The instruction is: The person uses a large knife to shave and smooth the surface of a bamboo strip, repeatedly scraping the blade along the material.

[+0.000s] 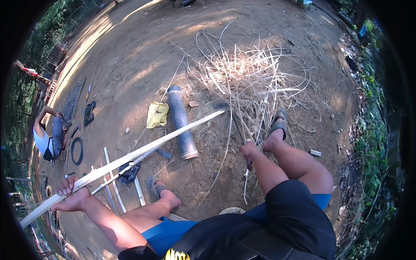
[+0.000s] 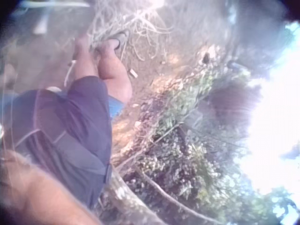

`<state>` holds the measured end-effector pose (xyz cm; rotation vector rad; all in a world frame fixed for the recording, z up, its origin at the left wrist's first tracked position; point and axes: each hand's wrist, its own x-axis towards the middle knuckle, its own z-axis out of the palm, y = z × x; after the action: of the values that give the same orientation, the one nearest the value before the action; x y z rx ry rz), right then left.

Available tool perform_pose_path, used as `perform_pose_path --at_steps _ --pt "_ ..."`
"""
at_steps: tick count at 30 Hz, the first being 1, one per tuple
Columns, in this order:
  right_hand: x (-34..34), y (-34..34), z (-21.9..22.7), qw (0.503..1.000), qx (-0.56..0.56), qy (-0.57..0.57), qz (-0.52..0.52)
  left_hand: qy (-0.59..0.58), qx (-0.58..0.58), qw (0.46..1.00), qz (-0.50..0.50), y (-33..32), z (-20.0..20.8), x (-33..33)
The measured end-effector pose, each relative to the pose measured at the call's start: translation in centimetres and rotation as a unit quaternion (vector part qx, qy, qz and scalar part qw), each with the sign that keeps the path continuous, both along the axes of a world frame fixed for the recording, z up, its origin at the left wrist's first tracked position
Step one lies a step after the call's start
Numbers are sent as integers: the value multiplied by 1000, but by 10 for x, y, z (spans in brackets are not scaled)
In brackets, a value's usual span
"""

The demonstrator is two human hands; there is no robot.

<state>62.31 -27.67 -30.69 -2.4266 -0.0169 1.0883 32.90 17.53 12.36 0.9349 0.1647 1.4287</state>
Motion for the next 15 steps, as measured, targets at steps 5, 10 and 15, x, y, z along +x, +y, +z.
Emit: perform_pose_path --at_steps 5,10,15 --pt "-64 -1 -1 985 -11 -43 -165 -18 24 999 -39 -35 5 12" --pt "-85 3 2 976 68 -19 -207 5 58 994 -93 -69 23 19" --pt "-121 63 103 980 126 -137 -66 30 44 998 -43 -103 40 3"
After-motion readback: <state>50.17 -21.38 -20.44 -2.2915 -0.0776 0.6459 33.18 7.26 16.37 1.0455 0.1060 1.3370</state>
